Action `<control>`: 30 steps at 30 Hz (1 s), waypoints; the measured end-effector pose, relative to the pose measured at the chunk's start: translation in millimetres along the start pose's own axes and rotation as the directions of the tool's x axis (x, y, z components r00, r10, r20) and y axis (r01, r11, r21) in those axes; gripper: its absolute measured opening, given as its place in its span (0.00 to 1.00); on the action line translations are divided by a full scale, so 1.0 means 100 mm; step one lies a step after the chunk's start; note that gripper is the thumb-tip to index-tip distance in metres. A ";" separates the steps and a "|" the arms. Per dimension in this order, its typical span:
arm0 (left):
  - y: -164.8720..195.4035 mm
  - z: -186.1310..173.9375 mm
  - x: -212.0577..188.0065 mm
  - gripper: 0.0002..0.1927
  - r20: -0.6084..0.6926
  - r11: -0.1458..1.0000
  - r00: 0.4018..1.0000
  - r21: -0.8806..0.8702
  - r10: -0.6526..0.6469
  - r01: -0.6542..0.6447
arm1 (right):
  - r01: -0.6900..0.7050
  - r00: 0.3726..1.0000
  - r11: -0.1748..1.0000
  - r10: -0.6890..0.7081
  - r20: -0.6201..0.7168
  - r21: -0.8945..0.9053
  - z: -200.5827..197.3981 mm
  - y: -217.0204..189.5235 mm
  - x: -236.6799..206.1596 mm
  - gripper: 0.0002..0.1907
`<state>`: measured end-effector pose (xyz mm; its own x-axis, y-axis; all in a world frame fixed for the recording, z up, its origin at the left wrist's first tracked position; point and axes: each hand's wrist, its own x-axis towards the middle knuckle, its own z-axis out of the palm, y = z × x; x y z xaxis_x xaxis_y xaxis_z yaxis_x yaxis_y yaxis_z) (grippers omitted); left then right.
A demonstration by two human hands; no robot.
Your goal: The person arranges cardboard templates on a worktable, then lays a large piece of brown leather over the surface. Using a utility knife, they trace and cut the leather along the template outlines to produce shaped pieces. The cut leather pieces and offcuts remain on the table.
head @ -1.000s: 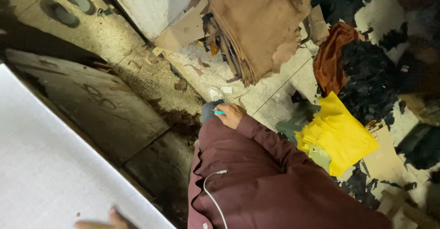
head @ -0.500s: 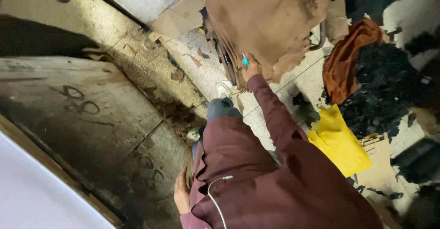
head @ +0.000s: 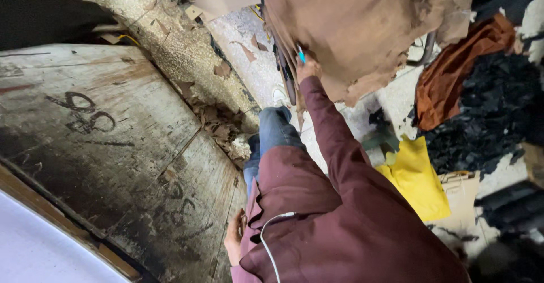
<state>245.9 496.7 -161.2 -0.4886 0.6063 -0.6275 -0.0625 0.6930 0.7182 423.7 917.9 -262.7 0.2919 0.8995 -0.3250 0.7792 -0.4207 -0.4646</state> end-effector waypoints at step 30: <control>0.54 -0.86 0.98 0.38 0.466 0.497 0.506 0.154 0.726 -0.854 | 0.911 0.149 0.231 -0.957 0.247 0.343 -2.77 -1.04 -3.68 0.09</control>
<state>119.7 559.8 -158.5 0.1131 0.9915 0.0636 0.5202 -0.1136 0.8464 389.4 663.5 133.1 -0.8396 0.5079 0.1925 0.2551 0.6817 -0.6857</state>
